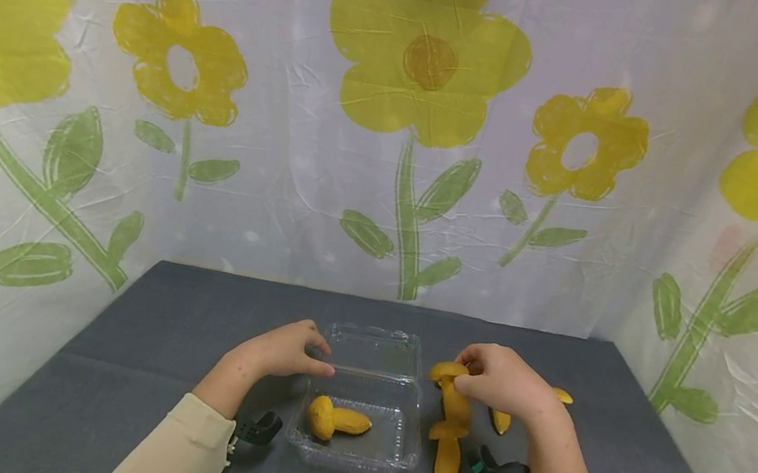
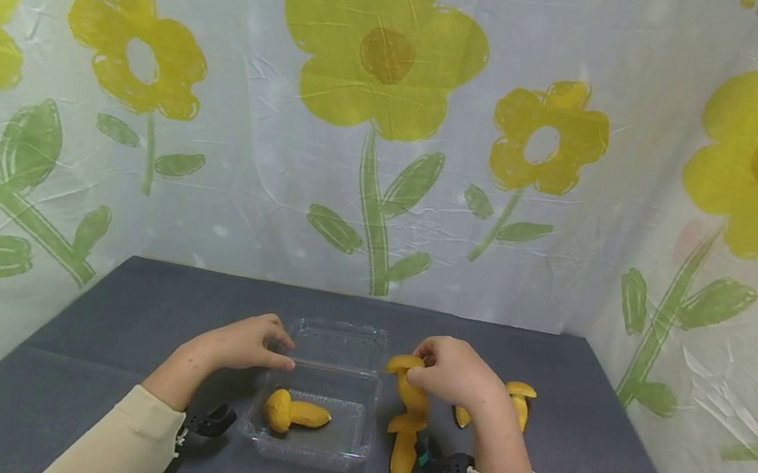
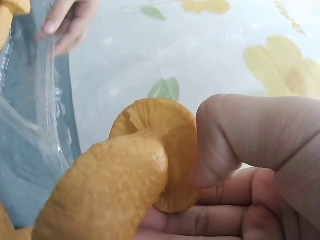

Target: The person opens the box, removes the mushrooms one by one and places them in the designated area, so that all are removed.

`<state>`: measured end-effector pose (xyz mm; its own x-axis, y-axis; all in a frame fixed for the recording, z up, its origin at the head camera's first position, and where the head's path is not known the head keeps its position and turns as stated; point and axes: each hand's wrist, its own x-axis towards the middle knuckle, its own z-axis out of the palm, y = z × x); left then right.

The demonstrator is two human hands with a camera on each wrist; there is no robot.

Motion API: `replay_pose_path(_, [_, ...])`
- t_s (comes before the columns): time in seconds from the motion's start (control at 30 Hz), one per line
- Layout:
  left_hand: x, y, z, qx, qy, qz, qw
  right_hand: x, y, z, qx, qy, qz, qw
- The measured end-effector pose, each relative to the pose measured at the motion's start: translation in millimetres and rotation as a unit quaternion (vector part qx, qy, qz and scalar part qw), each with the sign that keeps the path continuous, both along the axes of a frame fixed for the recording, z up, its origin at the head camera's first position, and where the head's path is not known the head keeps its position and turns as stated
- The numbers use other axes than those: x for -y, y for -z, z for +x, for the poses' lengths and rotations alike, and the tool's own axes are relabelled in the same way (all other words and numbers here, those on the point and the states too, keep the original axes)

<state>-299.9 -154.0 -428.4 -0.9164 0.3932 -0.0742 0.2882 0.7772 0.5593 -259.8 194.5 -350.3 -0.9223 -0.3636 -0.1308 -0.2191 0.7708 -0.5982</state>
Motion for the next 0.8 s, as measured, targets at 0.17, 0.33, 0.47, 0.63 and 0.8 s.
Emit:
replay_pose_path(0.17, [0.4, 1.1, -0.4, -0.001, 0.001, -0.002, 1.0000, -10.1, -1.6, -1.5, -0.007, 0.010, 0.013, 0.9998])
replay_pose_path(0.33, [0.9, 1.6, -0.7, -0.004, 0.002, -0.002, 1.0000, -22.0, -5.8, -0.4, -0.001, 0.006, 0.013, 0.9999])
replay_pose_path(0.47, [1.3, 1.9, -0.7, -0.006, 0.005, -0.002, 1.0000, -32.3, -7.4, 1.1, 0.018, 0.004, 0.013, 0.9997])
replay_pose_path(0.63, [1.7, 1.6, -0.2, -0.007, 0.007, 0.002, 0.9999, -45.7, -6.1, 0.9, 0.052, 0.006, 0.007, 0.9986])
replay_pose_path(0.8, [2.0, 0.9, -0.1, -0.009, 0.008, 0.004, 0.9999, -56.6, -2.7, 0.1, 0.076, 0.005, -0.009, 0.9970])
